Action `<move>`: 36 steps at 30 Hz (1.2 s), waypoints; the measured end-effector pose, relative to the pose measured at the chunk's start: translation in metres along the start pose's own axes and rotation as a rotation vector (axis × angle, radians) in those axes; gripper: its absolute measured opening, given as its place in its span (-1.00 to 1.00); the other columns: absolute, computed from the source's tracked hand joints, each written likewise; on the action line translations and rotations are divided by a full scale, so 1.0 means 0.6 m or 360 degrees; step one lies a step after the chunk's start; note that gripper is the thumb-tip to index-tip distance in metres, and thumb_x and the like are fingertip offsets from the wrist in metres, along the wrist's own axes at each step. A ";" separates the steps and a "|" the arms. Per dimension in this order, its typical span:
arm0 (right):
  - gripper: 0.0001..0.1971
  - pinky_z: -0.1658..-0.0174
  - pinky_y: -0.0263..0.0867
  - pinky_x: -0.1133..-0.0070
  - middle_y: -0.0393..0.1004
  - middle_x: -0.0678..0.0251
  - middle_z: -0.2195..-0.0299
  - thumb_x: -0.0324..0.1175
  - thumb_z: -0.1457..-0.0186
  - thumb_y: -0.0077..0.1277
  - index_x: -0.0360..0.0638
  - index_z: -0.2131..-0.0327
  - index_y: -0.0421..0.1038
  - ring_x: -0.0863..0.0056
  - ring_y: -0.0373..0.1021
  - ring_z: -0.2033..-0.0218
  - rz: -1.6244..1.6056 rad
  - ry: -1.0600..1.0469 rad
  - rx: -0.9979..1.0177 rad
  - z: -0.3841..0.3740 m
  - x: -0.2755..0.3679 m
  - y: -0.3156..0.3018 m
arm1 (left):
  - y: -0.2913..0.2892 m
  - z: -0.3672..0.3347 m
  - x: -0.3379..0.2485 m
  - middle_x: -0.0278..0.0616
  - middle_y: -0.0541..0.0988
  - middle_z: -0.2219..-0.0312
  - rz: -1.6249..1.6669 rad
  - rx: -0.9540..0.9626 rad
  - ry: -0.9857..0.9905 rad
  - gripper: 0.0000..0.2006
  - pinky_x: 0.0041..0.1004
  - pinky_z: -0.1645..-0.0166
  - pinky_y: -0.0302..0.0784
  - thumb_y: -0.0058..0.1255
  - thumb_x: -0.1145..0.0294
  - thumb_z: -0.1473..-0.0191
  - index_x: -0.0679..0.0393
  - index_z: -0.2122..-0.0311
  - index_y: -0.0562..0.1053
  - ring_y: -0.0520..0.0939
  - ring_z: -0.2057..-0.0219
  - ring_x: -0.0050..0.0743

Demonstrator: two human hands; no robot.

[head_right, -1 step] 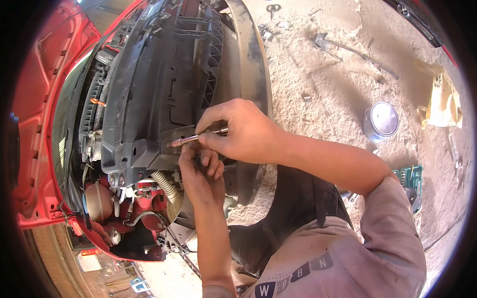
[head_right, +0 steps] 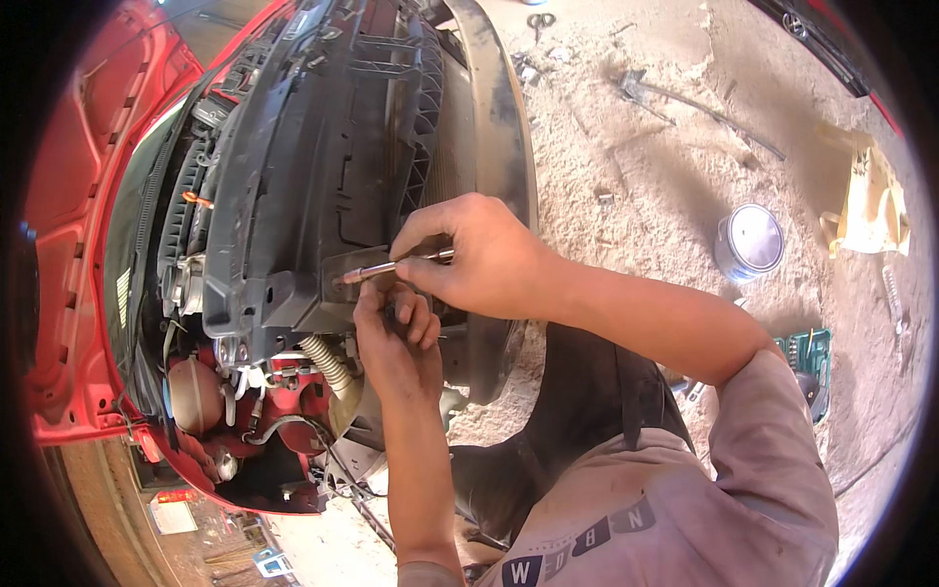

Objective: The person removes a black plastic cover from the front of a red car using a screwdriver and socket wrench. They then remove a headlight assembly and place it on the ground. The person continues to work on the front end, removing additional parts and placing them on the ground.

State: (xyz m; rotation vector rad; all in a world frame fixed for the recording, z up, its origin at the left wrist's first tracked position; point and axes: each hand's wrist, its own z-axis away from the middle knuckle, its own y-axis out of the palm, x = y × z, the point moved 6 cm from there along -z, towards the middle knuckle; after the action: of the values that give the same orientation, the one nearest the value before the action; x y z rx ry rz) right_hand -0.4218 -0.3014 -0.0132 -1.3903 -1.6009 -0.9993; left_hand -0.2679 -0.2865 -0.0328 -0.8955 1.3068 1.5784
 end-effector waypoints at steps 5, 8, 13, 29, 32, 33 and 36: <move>-0.88 0.30 0.38 0.54 0.57 0.19 0.45 -0.49 0.01 0.16 -0.28 0.35 0.56 0.48 0.51 0.40 0.0020 0.0056 0.0015 0.007 -0.004 0.002 | -0.004 -0.006 -0.004 -0.48 0.23 0.62 -0.0051 0.0050 0.0145 -0.77 -0.64 0.59 0.04 -0.17 0.20 -0.33 0.11 0.31 0.38 0.20 0.65 -0.76; -0.89 0.31 0.38 0.55 0.57 0.20 0.46 -0.49 0.01 0.16 -0.26 0.35 0.57 0.49 0.50 0.41 0.0092 0.0028 0.0026 0.011 0.001 0.003 | 0.002 -0.003 -0.005 -0.50 0.23 0.62 -0.0045 0.0078 0.0197 -0.77 -0.66 0.61 0.02 -0.12 0.19 -0.32 0.10 0.32 0.39 0.20 0.65 -0.80; -0.90 0.32 0.41 0.52 0.56 0.19 0.43 -0.49 0.02 0.16 -0.24 0.36 0.57 0.37 0.51 0.41 0.0379 -0.0205 0.0040 0.009 0.038 0.007 | -0.004 -0.005 -0.006 -0.51 0.22 0.64 -0.0026 0.0090 0.0242 -0.74 -0.67 0.62 0.02 -0.11 0.17 -0.32 0.07 0.38 0.35 0.20 0.67 -0.80; -0.68 0.64 0.13 0.55 0.35 0.36 0.65 -0.26 -0.20 0.04 -0.36 0.50 0.46 0.64 0.22 0.70 -0.0286 0.0934 0.0183 -0.027 0.003 0.000 | 0.019 -0.019 -0.010 -0.51 0.10 0.73 -0.0217 0.0068 0.0113 -0.53 -0.60 0.63 -0.04 -0.07 -0.07 -0.25 0.05 0.57 0.30 0.09 0.74 -0.72; -0.72 0.57 0.22 0.53 0.34 0.37 0.66 -0.35 -0.19 0.04 -0.38 0.51 0.43 0.60 0.27 0.66 0.0073 0.0578 0.0306 -0.024 0.019 -0.003 | 0.028 -0.025 -0.003 -0.50 0.12 0.73 -0.0135 0.0149 -0.0045 -0.54 -0.60 0.63 -0.03 -0.09 -0.05 -0.27 0.04 0.58 0.29 0.09 0.74 -0.71; -0.84 0.45 0.31 0.50 0.40 0.33 0.60 -0.46 -0.13 0.07 -0.34 0.47 0.42 0.50 0.36 0.56 0.0218 0.0094 0.0228 -0.024 0.026 0.000 | 0.030 -0.028 -0.002 -0.49 0.13 0.73 -0.0109 0.0138 -0.0091 -0.55 -0.58 0.63 -0.03 -0.07 -0.03 -0.26 0.03 0.58 0.28 0.09 0.74 -0.70; -0.94 0.30 0.36 0.48 0.50 0.30 0.47 -0.53 -0.04 0.14 -0.25 0.37 0.48 0.41 0.43 0.40 0.0651 -0.0494 0.0152 -0.002 0.065 0.009 | 0.031 -0.029 -0.005 -0.50 0.15 0.72 -0.0124 0.0146 -0.0057 -0.59 -0.57 0.63 -0.03 -0.06 0.04 -0.27 0.03 0.56 0.29 0.08 0.75 -0.70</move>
State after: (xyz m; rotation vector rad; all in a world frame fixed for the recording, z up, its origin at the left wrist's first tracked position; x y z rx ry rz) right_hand -0.4205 -0.2868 0.0233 -1.7772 -1.4672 -0.4782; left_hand -0.2840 -0.3054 -0.0268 -0.8475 1.2933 1.4559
